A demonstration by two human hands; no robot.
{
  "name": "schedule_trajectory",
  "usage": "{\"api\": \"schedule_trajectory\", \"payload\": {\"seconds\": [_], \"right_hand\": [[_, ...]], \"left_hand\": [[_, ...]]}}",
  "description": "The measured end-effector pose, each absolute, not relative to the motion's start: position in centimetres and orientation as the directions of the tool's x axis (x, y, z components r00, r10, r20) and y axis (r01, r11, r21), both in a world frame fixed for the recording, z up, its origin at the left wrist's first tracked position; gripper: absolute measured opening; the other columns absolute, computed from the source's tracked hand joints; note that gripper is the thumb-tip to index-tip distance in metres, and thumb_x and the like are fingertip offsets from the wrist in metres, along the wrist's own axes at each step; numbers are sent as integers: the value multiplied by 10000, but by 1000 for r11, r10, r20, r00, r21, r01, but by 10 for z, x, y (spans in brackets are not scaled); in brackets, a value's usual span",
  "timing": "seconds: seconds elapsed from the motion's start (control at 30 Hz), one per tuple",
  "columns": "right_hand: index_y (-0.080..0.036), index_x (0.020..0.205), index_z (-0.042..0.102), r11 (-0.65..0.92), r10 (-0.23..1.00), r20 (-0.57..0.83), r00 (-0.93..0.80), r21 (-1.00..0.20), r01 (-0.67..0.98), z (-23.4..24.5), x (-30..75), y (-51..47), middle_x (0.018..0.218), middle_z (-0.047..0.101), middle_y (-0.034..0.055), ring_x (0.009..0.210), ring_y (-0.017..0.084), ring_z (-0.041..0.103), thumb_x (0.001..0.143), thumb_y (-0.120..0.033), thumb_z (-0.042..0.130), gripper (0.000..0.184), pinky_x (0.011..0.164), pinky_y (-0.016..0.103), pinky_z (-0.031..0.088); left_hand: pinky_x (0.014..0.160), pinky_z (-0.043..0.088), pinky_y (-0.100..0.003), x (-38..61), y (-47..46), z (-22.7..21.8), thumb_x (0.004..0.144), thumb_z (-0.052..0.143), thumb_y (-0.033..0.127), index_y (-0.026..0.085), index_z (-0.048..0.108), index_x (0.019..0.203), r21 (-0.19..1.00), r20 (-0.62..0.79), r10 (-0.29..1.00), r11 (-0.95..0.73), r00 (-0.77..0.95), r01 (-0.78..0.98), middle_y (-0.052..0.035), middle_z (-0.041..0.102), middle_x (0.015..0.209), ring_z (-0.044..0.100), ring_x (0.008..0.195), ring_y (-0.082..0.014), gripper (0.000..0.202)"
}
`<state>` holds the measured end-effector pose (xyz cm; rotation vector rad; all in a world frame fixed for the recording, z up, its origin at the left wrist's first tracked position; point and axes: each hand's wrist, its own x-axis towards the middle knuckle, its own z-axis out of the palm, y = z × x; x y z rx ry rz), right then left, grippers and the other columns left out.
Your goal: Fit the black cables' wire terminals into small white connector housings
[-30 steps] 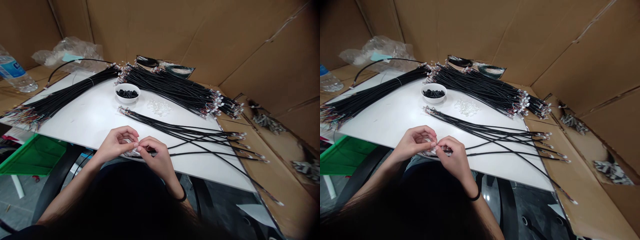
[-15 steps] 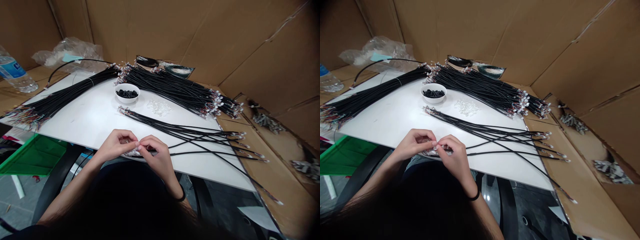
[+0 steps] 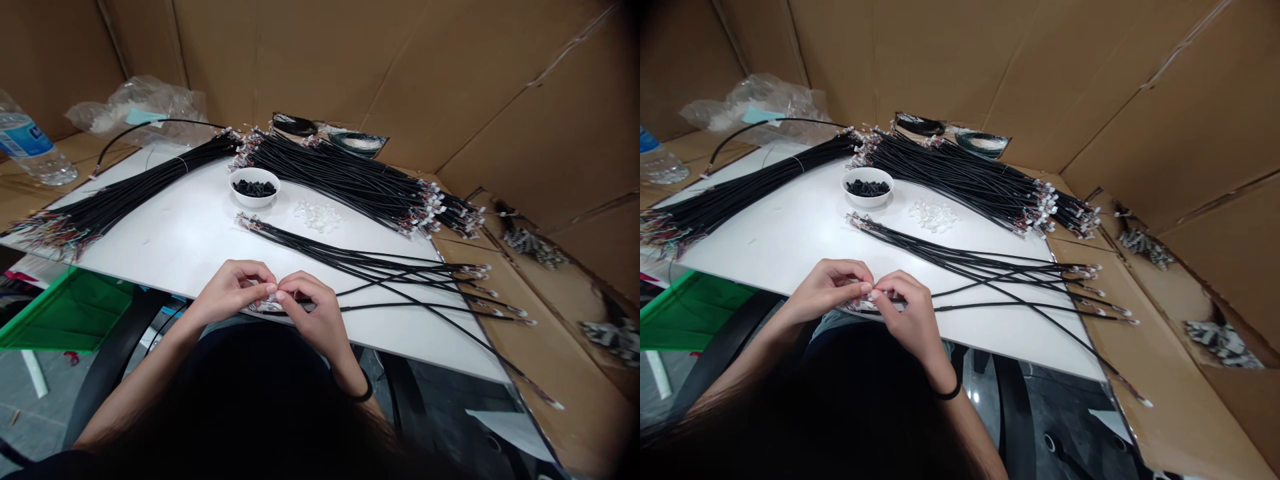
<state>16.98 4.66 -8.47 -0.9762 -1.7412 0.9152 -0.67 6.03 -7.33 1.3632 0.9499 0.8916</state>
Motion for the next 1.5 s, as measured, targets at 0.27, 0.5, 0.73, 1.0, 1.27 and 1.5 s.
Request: {"api": "schedule_trajectory", "payload": {"seconds": [0.27, 0.5, 0.73, 1.0, 1.27, 1.5], "right_hand": [[-185, 712, 650, 397, 909, 352, -223, -893, 212, -83, 171, 46, 734, 627, 26, 687, 155, 573, 836, -193, 620, 128, 600, 275, 441], [-188, 702, 650, 395, 912, 349, -218, -889, 230, -84, 169, 45, 725, 623, 24, 671, 152, 573, 827, -183, 631, 127, 592, 271, 455], [-196, 714, 670, 403, 909, 355, -220, -884, 238, -85, 169, 45, 736, 641, 27, 694, 159, 592, 818, -165, 643, 112, 618, 279, 473], [-185, 719, 658, 412, 904, 365, -223, -884, 221, -84, 170, 45, 739, 634, 33, 688, 156, 579, 829, -179, 619, 117, 608, 277, 459], [-195, 715, 637, 424, 898, 376, -230, -879, 216, -84, 171, 46, 747, 622, 26, 705, 160, 583, 829, -186, 613, 117, 621, 277, 470], [-194, 715, 621, 430, 896, 384, -223, -876, 218, -84, 171, 46, 753, 614, 29, 723, 167, 586, 827, -162, 605, 118, 641, 285, 475]], "left_hand": [[515, 431, -185, -5, 58, -73, 792, 700, 302, 107, 678, 773, 1000, -11, 929, 3, 371, 23, -12, 599, 697, 536, 564, -92, 197], [483, 354, -180, -4, 57, -72, 709, 769, 294, 110, 657, 738, 994, -110, 936, 99, 334, 49, 8, 578, 646, 483, 528, -75, 217], [514, 398, -197, -4, 58, -73, 748, 734, 322, 113, 677, 755, 996, -83, 938, 73, 337, 41, -10, 603, 662, 517, 560, -99, 217], [513, 437, -198, -5, 57, -75, 792, 702, 319, 113, 681, 760, 998, 35, 935, -50, 352, 33, -30, 605, 758, 535, 580, -99, 210], [520, 439, -201, -4, 59, -75, 799, 695, 323, 112, 683, 768, 997, 50, 929, -67, 367, 34, -36, 603, 769, 531, 592, -103, 214], [514, 418, -195, -3, 56, -73, 771, 704, 300, 107, 662, 793, 999, -27, 937, 13, 349, 42, -11, 586, 714, 527, 568, -96, 199]]}}
